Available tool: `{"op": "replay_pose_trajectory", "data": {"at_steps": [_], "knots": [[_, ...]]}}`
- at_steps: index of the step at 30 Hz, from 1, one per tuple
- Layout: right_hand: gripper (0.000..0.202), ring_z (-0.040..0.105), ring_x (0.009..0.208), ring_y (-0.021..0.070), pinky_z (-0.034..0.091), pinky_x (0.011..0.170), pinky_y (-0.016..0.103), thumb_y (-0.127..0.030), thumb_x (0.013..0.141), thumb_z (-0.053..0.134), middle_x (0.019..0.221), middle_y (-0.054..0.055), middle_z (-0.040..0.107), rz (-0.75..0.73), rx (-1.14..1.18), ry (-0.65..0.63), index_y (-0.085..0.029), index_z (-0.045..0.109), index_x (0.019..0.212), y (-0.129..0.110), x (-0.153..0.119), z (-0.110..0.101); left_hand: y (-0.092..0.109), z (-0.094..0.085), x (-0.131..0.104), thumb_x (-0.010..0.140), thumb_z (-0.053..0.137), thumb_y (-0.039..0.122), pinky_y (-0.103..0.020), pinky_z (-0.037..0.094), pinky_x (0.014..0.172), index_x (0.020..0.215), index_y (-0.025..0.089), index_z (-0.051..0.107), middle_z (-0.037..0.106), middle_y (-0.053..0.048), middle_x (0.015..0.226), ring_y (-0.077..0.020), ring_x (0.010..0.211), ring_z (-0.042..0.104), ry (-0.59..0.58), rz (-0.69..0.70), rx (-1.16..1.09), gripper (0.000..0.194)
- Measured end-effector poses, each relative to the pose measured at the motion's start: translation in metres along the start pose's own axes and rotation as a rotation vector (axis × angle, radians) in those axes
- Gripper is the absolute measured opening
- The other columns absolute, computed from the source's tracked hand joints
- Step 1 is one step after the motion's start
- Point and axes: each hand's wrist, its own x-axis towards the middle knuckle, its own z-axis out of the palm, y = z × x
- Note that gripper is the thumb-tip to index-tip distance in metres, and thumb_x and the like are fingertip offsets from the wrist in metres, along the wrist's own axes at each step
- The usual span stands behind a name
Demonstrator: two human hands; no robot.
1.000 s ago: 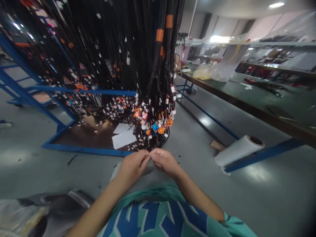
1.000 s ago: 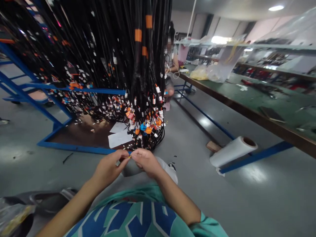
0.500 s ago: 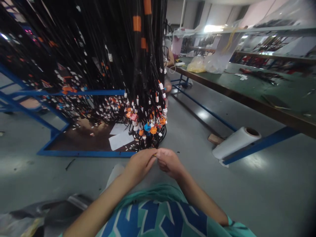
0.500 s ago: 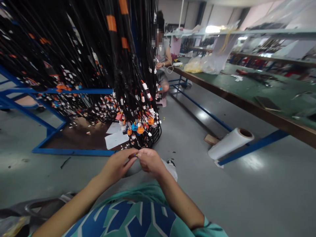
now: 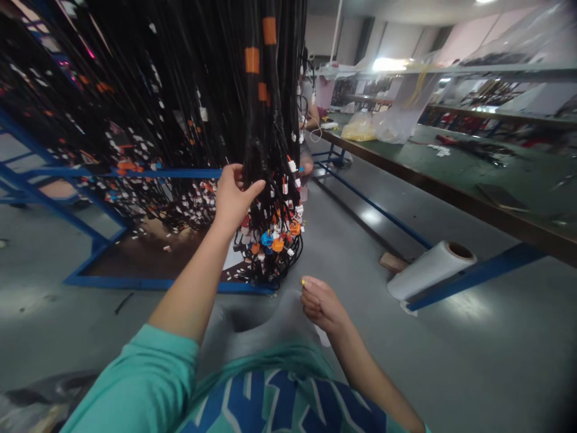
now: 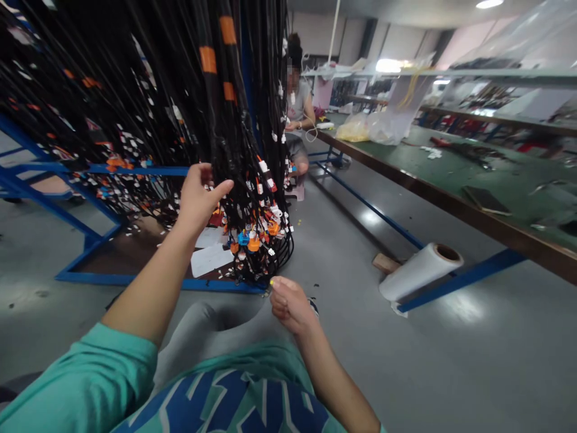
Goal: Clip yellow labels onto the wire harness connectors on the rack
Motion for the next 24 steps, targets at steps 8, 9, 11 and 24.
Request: {"op": "replay_pose_trajectory", "data": {"at_steps": [8, 9, 11, 24], "knots": [[0.054, 0.013, 0.033, 0.0003, 0.008, 0.031, 0.012, -0.047, 0.048, 0.082, 0.038, -0.014, 0.026, -0.197, -0.101, 0.1, -0.018, 0.043, 0.072, -0.027, 0.005, 0.001, 0.015, -0.024, 0.007, 0.06, 0.057, 0.008, -0.023, 0.038, 0.054, 0.068, 0.017, 0.046, 0.045, 0.004, 0.06, -0.0084, 0.052, 0.043, -0.258, -0.246, -0.372, 0.016], [0.054, 0.014, 0.033, 0.0004, 0.009, 0.032, 0.012, -0.047, 0.047, 0.082, 0.038, -0.014, 0.026, -0.253, -0.132, 0.119, -0.018, 0.044, 0.071, -0.037, 0.006, 0.003, 0.02, -0.029, 0.004, 0.062, 0.057, 0.009, -0.023, 0.039, 0.054, 0.071, 0.016, 0.048, 0.047, 0.004, 0.062, -0.0087, 0.052, 0.045, -0.306, -0.278, -0.426, 0.014], [0.051, 0.015, 0.032, 0.0007, 0.009, 0.032, 0.013, -0.048, 0.049, 0.08, 0.038, -0.013, 0.027, -0.385, -0.195, 0.134, -0.018, 0.044, 0.07, -0.058, 0.008, 0.01, 0.029, -0.038, -0.003, 0.066, 0.059, 0.015, -0.025, 0.042, 0.055, 0.077, 0.015, 0.054, 0.052, 0.001, 0.067, -0.0108, 0.056, 0.051, -0.428, -0.305, -0.482, 0.013], [0.036, 0.022, 0.036, 0.0023, 0.012, 0.033, 0.018, -0.038, 0.062, 0.076, 0.043, -0.011, 0.028, -0.48, -0.291, -0.088, -0.018, 0.046, 0.068, -0.09, 0.035, 0.073, 0.059, -0.083, -0.058, 0.066, 0.074, 0.032, -0.027, 0.05, 0.06, 0.091, 0.015, 0.065, 0.061, -0.001, 0.074, -0.0148, 0.068, 0.061, -0.881, -0.393, -0.657, 0.031]]}}
